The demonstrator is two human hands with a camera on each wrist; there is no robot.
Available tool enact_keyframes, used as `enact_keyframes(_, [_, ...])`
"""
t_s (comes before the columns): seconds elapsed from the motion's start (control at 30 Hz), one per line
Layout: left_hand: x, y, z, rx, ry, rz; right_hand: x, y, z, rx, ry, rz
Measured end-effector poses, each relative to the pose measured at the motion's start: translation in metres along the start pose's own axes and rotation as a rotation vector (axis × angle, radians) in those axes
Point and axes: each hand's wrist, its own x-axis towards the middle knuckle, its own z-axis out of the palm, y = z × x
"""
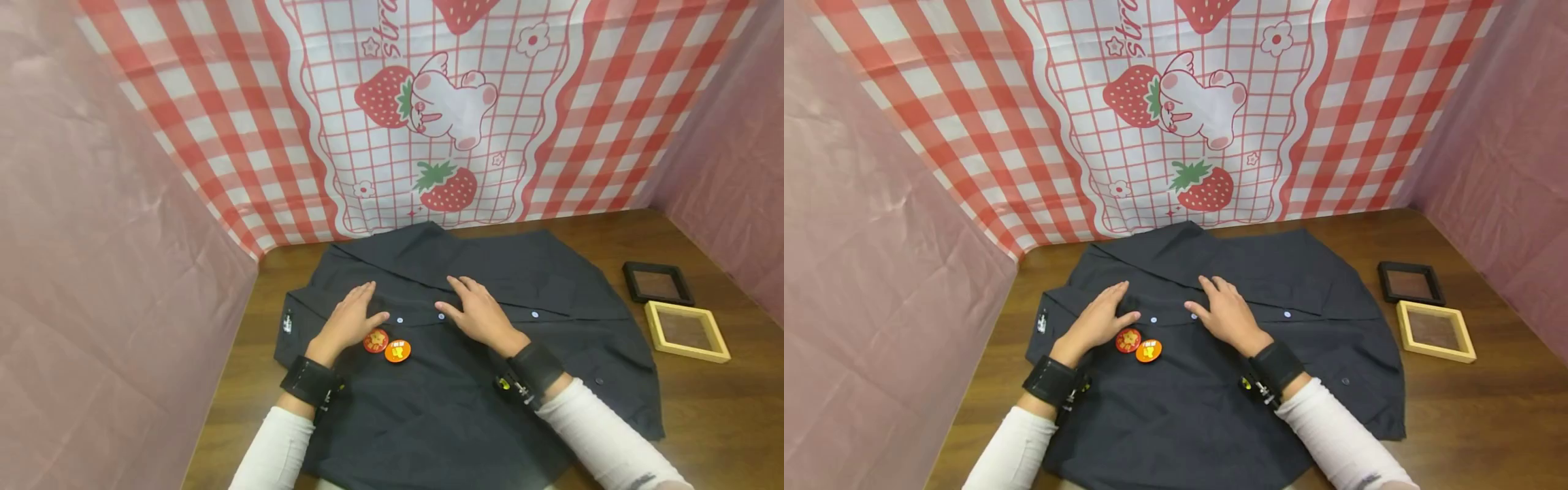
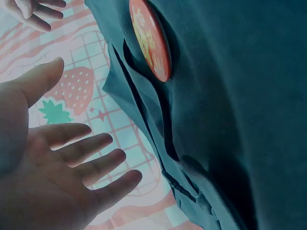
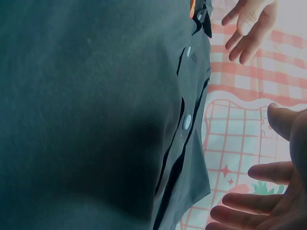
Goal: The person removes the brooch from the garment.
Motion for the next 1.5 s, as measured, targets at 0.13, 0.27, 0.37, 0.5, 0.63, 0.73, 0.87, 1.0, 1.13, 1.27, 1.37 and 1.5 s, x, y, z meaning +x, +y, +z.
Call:
enact_keyframes(0.13, [-0.002, 0.001, 0.0, -0.024, 0.019, 0.013, -0.002, -0.002, 0.002, 0.011, 0.006, -0.009])
enact_keyframes(0.27, [-0.005, 0.001, 0.0, -0.024, 0.022, 0.033, -0.004, -0.004, 0.005, 0.024, 0.003, -0.024])
enact_keyframes(0.37, [-0.008, 0.001, 0.001, -0.024, 0.009, 0.048, -0.005, -0.006, 0.008, 0.033, -0.003, -0.035])
enact_keyframes(0.5, [-0.009, 0.0, 0.003, -0.035, 0.003, 0.074, -0.007, -0.007, 0.01, 0.043, -0.008, -0.038])
enact_keyframes(0.63, [-0.011, -0.002, 0.003, -0.033, 0.014, 0.084, -0.008, -0.011, 0.011, 0.045, -0.015, -0.039])
enact_keyframes(0.73, [-0.013, -0.003, 0.005, -0.041, 0.017, 0.082, -0.009, -0.013, 0.012, 0.045, -0.026, -0.04])
enact_keyframes(0.87, [-0.017, -0.004, 0.007, -0.048, 0.014, 0.087, -0.011, -0.015, 0.015, 0.041, -0.031, -0.052])
enact_keyframes(1.0, [-0.021, -0.006, 0.005, -0.05, 0.025, 0.094, -0.01, -0.018, 0.018, 0.042, -0.024, -0.072])
enact_keyframes(1.13, [-0.021, -0.005, 0.006, -0.058, 0.041, 0.097, -0.011, -0.019, 0.02, 0.042, -0.017, -0.078])
enact_keyframes(1.27, [-0.022, -0.005, 0.008, -0.052, 0.027, 0.096, -0.013, -0.019, 0.02, 0.043, -0.014, -0.074])
enact_keyframes(1.37, [-0.024, -0.005, 0.01, -0.047, 0.017, 0.109, -0.015, -0.02, 0.021, 0.041, -0.007, -0.074])
enact_keyframes(1.5, [-0.026, -0.006, 0.012, -0.042, 0.026, 0.128, -0.017, -0.019, 0.024, 0.05, -0.016, -0.085])
